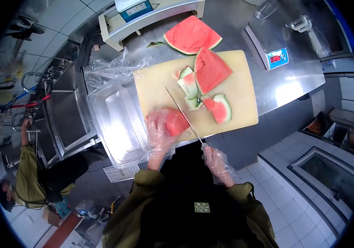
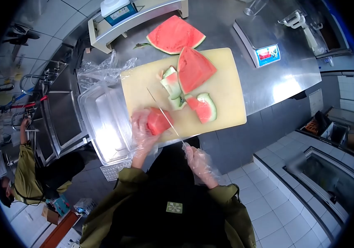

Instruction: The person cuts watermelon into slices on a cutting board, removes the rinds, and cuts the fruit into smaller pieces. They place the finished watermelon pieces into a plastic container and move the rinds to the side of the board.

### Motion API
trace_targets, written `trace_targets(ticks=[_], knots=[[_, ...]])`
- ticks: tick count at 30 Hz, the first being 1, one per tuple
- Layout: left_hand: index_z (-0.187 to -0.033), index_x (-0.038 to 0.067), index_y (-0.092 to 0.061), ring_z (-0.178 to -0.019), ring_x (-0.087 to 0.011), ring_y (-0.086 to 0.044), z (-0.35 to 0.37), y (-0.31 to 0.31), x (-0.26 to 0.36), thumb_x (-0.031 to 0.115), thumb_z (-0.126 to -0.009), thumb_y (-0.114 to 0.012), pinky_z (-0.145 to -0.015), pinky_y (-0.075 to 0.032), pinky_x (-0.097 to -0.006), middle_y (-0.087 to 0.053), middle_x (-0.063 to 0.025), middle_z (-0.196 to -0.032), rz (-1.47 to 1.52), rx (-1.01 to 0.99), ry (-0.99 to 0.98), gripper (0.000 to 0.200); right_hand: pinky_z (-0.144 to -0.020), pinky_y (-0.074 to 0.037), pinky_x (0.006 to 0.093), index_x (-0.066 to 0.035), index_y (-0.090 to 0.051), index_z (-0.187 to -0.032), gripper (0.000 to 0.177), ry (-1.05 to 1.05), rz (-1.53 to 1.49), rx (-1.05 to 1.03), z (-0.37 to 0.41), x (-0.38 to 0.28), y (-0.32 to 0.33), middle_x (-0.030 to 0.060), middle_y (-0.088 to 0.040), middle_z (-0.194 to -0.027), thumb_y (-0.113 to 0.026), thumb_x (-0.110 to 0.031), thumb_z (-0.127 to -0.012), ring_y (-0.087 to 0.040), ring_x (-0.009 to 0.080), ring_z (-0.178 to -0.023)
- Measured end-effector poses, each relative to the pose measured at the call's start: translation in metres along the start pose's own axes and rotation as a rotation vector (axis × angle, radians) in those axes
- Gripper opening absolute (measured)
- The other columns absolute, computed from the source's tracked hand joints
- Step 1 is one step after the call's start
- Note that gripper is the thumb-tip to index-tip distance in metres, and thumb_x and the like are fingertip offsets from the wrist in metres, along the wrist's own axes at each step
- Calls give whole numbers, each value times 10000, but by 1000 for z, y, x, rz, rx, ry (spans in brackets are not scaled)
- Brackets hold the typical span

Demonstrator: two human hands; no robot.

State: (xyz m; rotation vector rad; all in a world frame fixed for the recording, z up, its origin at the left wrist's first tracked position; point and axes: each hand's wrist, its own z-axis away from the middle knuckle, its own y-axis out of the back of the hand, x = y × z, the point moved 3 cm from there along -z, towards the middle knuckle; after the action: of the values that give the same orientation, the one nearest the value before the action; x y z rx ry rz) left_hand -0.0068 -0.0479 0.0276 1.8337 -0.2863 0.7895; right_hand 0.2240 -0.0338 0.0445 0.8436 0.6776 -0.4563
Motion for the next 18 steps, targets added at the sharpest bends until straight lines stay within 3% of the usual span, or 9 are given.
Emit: trace_targets(ticks=[4, 8, 11, 14, 17, 18], knots=[[-1406, 50, -394, -1353, -430, -311, 28, -3, -15, 259, -783, -769, -1105, -310, -516, -264, -163, -1494, 535, 67, 250, 757, -637, -463, 503, -47, -646, -919, 439, -32, 117, -14, 1, 2, -12, 244, -619, -775, -366, -370, -1020, -598, 454, -755], [-1456, -23, -286, -1404, -432, -239, 39, -9, -27, 340, -845, -663, -1158, -188, -495, -244, -255, -1519, 51, -44, 89, 804, -686, -470, 530, -27, -636, -932, 466, -75, 227, -54, -14, 12, -30, 262, -625, -819, -333, -369, -1025, -591, 476, -802], [-1458, 25, -323, -1383, -473, -258, 41, -23, -35, 269, -752, -690, -1133, -235, -560, -285, -256, -1506, -29, 32, 71, 832, -712, -472, 540, -16, -633, -926, 471, -108, 216, -60, -14, 0, -25, 276, -623, -852, -331, -363, -1026, -584, 484, -835], [-1458, 33, -331, -1383, -477, -263, 35, -26, -28, 244, -684, -703, -1125, -244, -569, -279, -253, -1511, -40, 123, 35, 884, -667, -478, 489, -9, -623, -890, 466, -75, 214, -28, -12, -4, -19, 255, -614, -769, -354, -365, -1023, -600, 448, -735], [-1474, 34, -313, -1378, -475, -258, 34, -26, -28, 474, -837, -624, -1130, -221, -544, -277, -261, -1505, -15, 112, 50, 835, -617, -459, 429, -11, -611, -857, 450, -100, -19, 54, 3, -19, -10, 199, -564, -676, -386, -367, -1015, -565, 362, -625], [-1474, 37, -315, -1372, -475, -269, 35, -25, -28, 494, -837, -616, -1124, -230, -546, -285, -258, -1502, -32, 122, 37, 840, -607, -448, 416, -14, -607, -849, 442, -101, -40, 63, 6, -27, -7, 181, -544, -663, -396, -367, -1011, -544, 336, -611]])
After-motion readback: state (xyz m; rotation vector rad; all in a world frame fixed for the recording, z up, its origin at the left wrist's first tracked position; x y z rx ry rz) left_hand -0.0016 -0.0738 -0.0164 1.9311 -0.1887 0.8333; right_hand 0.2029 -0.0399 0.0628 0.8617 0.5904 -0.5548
